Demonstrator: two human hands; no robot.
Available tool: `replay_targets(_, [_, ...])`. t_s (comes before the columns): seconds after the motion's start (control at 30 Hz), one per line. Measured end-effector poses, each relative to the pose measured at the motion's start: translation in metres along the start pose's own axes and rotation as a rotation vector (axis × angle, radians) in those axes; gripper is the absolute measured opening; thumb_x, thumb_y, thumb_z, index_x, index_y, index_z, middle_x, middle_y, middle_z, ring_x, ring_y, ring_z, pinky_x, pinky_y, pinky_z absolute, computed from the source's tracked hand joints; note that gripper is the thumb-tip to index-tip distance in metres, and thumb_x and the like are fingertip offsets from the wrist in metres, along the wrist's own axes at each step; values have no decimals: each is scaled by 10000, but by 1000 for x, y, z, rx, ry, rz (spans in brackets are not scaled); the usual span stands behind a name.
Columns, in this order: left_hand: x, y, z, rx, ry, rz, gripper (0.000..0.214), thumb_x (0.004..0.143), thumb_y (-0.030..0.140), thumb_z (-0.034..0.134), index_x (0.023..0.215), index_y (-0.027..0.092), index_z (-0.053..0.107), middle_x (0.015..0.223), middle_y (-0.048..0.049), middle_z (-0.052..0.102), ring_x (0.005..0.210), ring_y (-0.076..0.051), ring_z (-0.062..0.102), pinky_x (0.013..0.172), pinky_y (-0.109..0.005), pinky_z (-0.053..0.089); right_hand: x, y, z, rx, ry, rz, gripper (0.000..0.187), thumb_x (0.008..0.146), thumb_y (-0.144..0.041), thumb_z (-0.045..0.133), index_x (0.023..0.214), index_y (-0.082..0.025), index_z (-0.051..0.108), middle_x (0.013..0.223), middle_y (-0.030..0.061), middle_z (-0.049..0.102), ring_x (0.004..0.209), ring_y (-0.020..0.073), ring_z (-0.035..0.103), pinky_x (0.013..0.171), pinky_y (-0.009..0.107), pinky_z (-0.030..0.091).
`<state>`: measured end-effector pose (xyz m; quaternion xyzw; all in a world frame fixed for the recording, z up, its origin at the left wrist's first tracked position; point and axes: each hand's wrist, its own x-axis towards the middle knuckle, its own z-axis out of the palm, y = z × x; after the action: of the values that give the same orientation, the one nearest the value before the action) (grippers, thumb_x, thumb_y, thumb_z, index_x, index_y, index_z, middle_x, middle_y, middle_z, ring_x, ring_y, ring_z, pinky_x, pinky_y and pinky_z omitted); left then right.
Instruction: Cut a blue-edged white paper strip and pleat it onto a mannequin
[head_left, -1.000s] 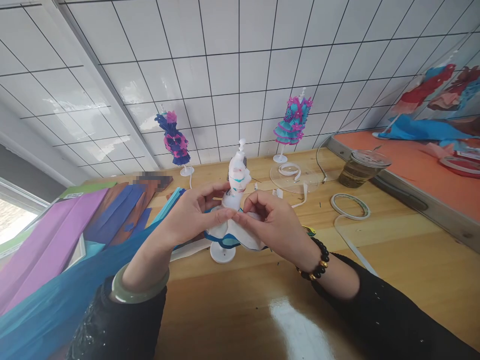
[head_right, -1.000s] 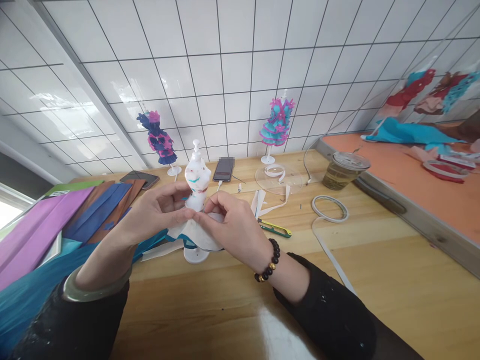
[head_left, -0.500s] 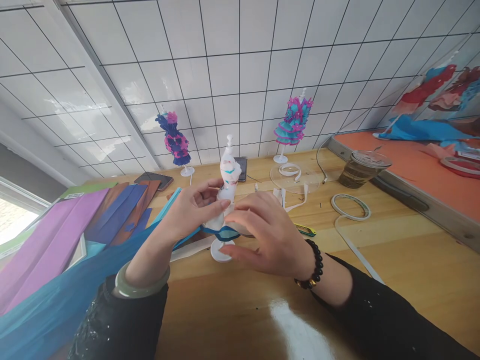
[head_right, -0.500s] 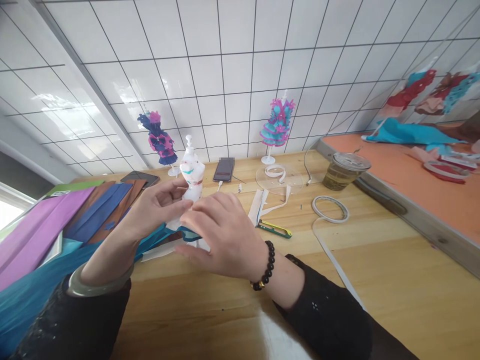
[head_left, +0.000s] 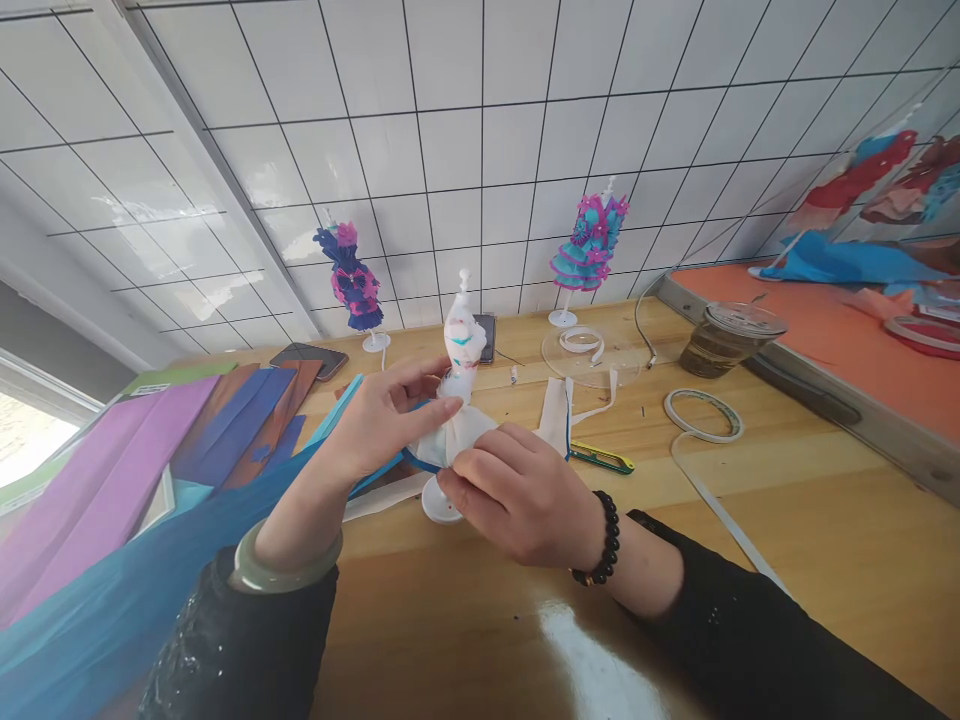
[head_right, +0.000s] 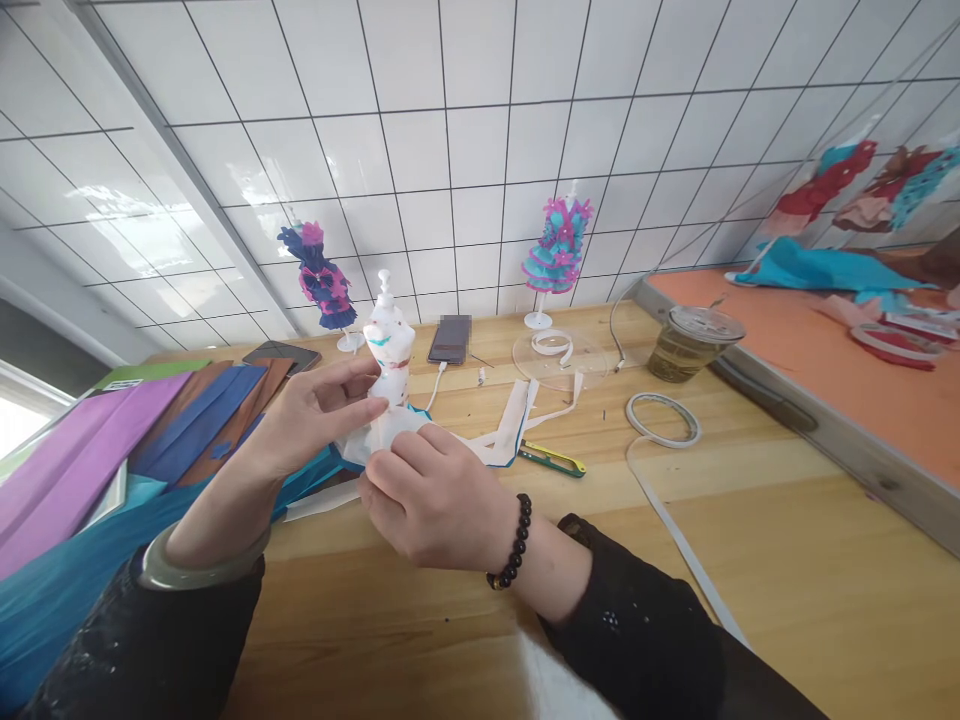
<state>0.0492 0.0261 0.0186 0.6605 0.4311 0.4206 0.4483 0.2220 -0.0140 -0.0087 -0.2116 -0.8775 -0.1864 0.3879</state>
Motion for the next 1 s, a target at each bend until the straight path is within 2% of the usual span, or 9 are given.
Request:
replay_targets(0.13, [1,-2,-1,-29,36,8,537,702,299,721,1214,226,579,1096,-72,635,987,-246,596,802,-362,489,0,1,-2,14,9,-7,196,831,-92,514,675,-186,588,621,-1,572,571,135,448,548,306,356])
replay_targets(0.27, [1,-3,-4,-59,15,-12,461,705,315,715,1142,205,619,1014,-75,681,964,-259,613,783,-370,498,1,8,-8,211,71,17,141,791,-145,507,874,-186,612,760,35,614,659,163,503,592,327,399])
replay_targets(0.33, [1,-3,-6,-57,-8,-19,430,713,325,710,1117,199,633,1013,-80,694,975,-273,613,790,-379,498,1,14,-11,328,114,187,136,809,-177,502,908,-186,595,838,56,619,749,176,535,667,343,431])
replay_targets(0.4, [1,-1,-7,-34,-13,-15,411,713,332,713,1099,205,648,1068,-82,685,1008,-285,604,808,-384,496,1,21,-13,428,113,437,117,848,-216,497,920,-183,583,879,64,622,834,182,550,733,345,441])
replay_targets(0.5, [0,0,-9,10,-34,-9,370,721,338,710,1071,221,672,1100,-72,677,1049,-286,590,836,-379,497,1,30,-13,643,-45,786,181,887,-336,491,943,-190,582,928,51,634,850,166,561,640,282,437])
replay_targets(0.6, [0,-2,-11,29,-65,8,353,732,327,706,1074,247,675,1121,-55,673,1062,-267,589,865,-366,495,2,33,-12,841,-201,950,240,859,-417,535,919,-192,593,922,34,639,798,142,567,592,246,420])
replay_targets(0.7, [0,-5,-12,19,-73,26,368,731,317,711,1092,260,666,1152,-50,665,1056,-256,599,874,-361,498,3,31,-8,959,-229,1024,263,803,-438,606,862,-182,586,830,17,619,716,122,548,596,241,436])
replay_targets(0.83, [0,-6,-11,-1,-85,19,367,750,318,695,1108,248,654,1153,-57,665,1060,-259,601,861,-362,511,2,26,-3,1073,-185,1092,281,790,-455,608,773,-181,549,698,-13,561,598,100,492,498,216,414])
replay_targets(1.0, [0,-4,-8,14,-111,46,418,727,296,720,1129,229,629,1175,-64,648,1070,-251,591,929,-381,469,0,21,-2,821,-125,974,257,821,-401,587,700,-175,561,648,-14,551,598,103,475,528,231,379])
